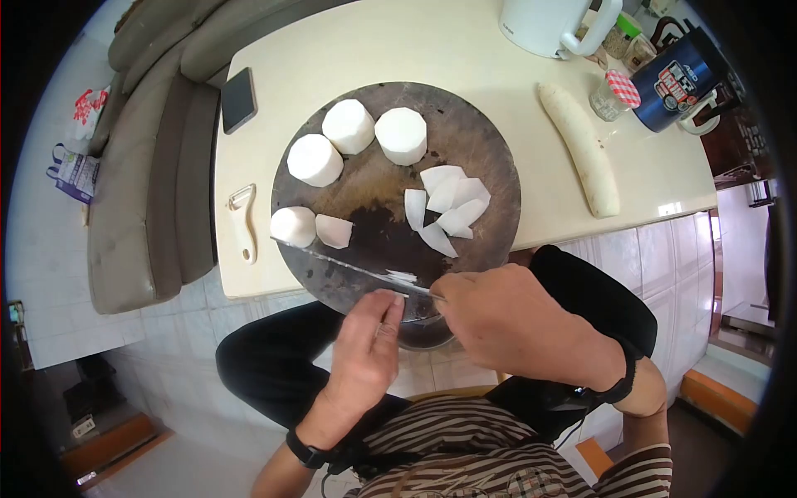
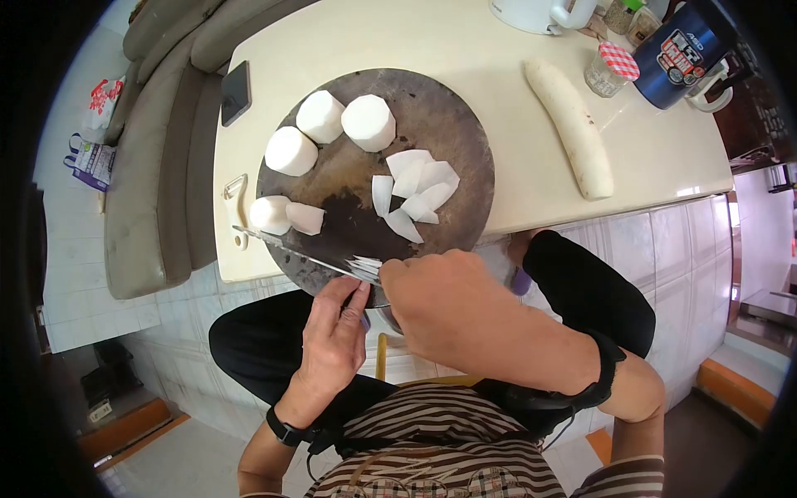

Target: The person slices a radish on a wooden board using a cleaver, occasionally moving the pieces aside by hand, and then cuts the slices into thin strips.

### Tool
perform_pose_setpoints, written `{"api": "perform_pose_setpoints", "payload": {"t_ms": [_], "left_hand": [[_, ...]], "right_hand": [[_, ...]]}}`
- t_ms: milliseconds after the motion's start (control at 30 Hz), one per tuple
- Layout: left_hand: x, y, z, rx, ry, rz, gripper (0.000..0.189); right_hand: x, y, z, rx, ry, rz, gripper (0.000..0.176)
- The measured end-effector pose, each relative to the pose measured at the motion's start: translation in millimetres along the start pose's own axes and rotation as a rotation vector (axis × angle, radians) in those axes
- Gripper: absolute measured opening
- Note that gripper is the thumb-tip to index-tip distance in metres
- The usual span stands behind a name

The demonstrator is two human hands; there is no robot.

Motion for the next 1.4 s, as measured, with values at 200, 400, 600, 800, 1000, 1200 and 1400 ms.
{"api": "perform_pose_setpoints", "payload": {"t_ms": [200, 400, 600, 800, 1000, 1200, 1400], "left_hand": [[6.8, 3.2, 30.7, -0.006, 0.04, 0.092, 0.045], [1.3, 8.4, 31.3, -0.012, -0.043, 0.044, 0.039], [2.6, 25.7, 5.9, -0.023, -0.062, 0.037, 0.04], [6.5, 34.8, -0.5, 0.008, -0.069, -0.013, 0.036], [14.7, 28.3, 33.0, -0.006, 0.032, -0.013, 0.035], [-10.7, 27.4, 68.9, -0.139, -0.001, 0.106, 0.046], [-32.5, 26.1, 76.1, -0.234, -0.082, 0.23, 0.049]], "right_hand": [[15.6, 8.5, 0.0, -0.031, 0.137, 0.135, 0.01], [22.7, 16.3, -3.0, -0.049, 0.215, 0.128, 0.015], [22.7, 18.0, -9.7, -0.053, 0.194, 0.121, 0.017], [23.3, 16.8, -12.7, -0.039, 0.205, 0.139, 0.017], [40.3, 13.5, -12.0, -0.1, 0.28, 0.122, 0.017], [50.4, 24.8, -17.0, -0.145, 0.348, 0.045, 0.014], [50.0, 31.2, -22.4, -0.152, 0.332, 0.072, 0.012]]}}
Point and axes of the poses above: each hand's wrist, its own z-axis towards the middle knuckle, its own x-axis out of the back of the hand, y = z × x, the point moved 6 cm from there along z, towards the middle knuckle, and after that the axes turned 7 degrees about y, right-handed, at the moved point
